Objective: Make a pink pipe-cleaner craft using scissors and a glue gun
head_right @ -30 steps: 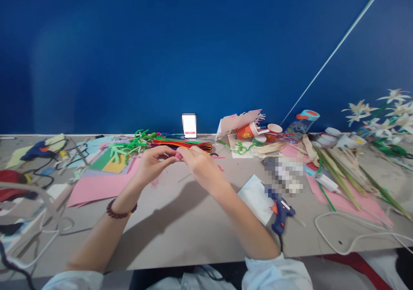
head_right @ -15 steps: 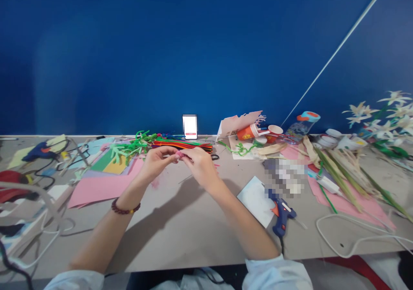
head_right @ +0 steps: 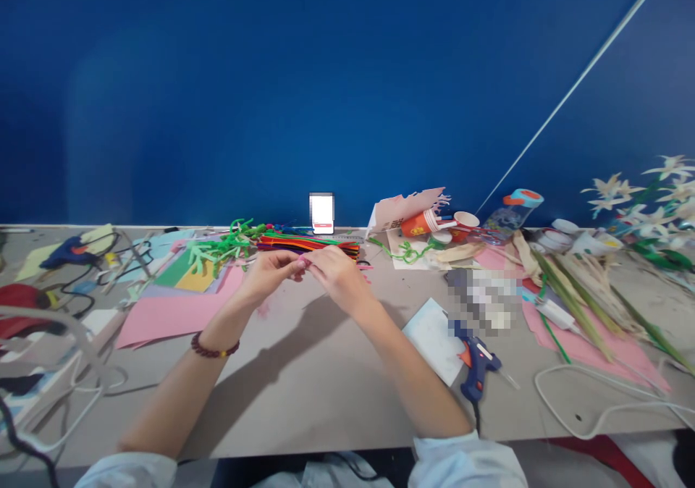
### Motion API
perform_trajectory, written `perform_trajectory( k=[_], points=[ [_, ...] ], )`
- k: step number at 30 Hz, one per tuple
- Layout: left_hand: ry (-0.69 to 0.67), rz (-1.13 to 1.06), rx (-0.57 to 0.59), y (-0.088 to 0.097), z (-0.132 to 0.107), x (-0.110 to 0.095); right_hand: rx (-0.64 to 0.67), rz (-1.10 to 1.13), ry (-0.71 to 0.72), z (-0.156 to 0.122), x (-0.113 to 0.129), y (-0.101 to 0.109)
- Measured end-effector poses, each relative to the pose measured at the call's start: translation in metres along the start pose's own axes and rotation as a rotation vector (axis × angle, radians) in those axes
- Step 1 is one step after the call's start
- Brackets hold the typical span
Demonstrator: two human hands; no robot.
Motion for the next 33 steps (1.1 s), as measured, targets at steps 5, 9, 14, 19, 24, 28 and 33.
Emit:
perform_trajectory(
  k=[5,9,14,19,24,28,33],
  points=[
    [-0.023,0.088,0.035,-0.005,-0.003,-0.007,0.025,0.006,0.017,0.000,-0.002,-0.003],
    [-0.063,0.136,0.045,-0.005,-0.004,-0.011,-0.004,-0.026,0.055,-0.001,0.000,-0.006],
    [-0.077,0.201,0.065,-0.002,-0.005,-0.012,-0.019,-0.040,0.076,0.000,0.005,-0.003],
    [-0.085,0.264,0.074,-0.002,-0.008,-0.012,-0.019,0.036,0.100,0.003,0.006,0.001],
    [-0.131,0.292,0.142,-0.004,-0.009,-0.020,-0.041,0.160,-0.004,0.005,0.001,0.004],
    [-0.299,0.367,0.186,-0.002,-0.013,-0.038,-0.015,0.403,-0.221,0.005,-0.010,0.005],
    [-0.603,0.567,0.278,-0.009,-0.026,-0.054,0.260,0.826,-0.520,-0.001,-0.019,-0.012]
  ],
)
Point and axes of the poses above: each hand's wrist, its own z-axis towards the middle knuckle, its own y-axis out of the back of the hand, x = y × z, the point moved 6 cm from there along z, towards the middle knuckle, and after that the axes turned 15 degrees about -z, right-handed, at the moved point
